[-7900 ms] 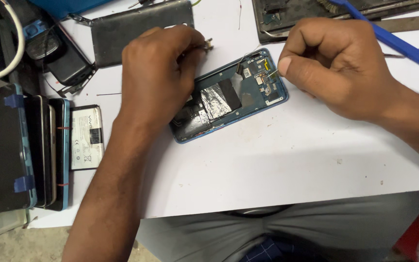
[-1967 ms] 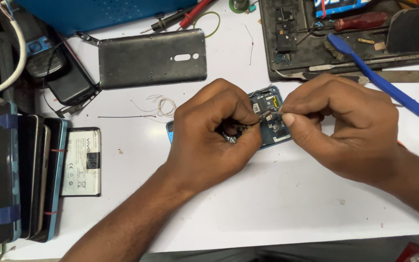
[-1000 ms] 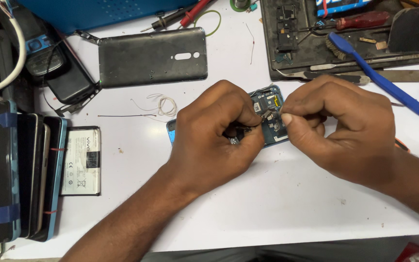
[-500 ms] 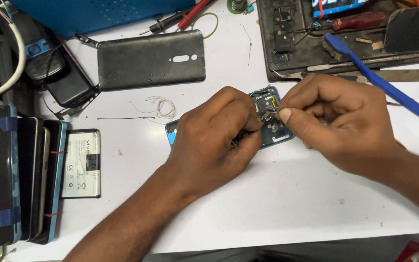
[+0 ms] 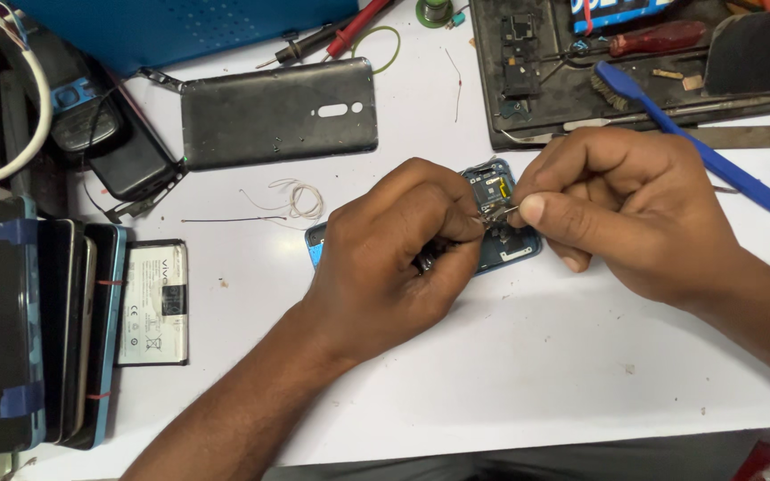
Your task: The person works at a repair bench on a disassembled smartphone, lifting the motherboard out of the phone body and manipulating small components on it by hand and with tweezers. They then hold the board and scrub it with a blue brush, cleaning its surface.
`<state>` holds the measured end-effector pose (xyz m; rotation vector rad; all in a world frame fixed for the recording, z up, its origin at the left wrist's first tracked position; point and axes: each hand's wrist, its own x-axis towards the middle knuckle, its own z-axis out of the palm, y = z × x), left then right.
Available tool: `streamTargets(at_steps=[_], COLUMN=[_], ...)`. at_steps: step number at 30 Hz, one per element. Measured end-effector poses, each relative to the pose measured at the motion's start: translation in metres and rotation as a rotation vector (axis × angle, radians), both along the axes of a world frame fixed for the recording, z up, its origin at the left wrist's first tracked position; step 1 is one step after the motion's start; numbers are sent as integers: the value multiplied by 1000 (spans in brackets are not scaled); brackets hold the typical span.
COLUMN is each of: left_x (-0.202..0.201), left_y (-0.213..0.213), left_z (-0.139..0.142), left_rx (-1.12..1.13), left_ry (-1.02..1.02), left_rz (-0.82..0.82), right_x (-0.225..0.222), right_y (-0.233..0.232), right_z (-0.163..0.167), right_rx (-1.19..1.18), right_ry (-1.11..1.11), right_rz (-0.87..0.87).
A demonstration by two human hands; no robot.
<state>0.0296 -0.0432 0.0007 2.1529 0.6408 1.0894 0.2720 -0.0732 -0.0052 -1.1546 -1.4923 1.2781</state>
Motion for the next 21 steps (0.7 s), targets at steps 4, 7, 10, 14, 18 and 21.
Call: streamTargets(at_steps=[4,7,10,14,18,21], left_x=[1,2,2,2,1,1], left_y=[-1,-1,-2,-2,-1,-1], left_z=[1,2,3,2,1,0], left_rx=[-3,40,41,28,30,19], left_ry=[4,16,34,44,58,58], left_rz=[15,39,58,56,40,20], right_x=[-5,-8,-9,-11,-11,-9], right_y=[-6,-9,-9,-9,-10,-11], right_z=[0,1,4,7,7,5], right_rx=[90,260,368,440,415,249], right_ry=[-47,-175,-296,-408,-411,-298], right_rz=[-15,-12,-37,-59,-41,-15])
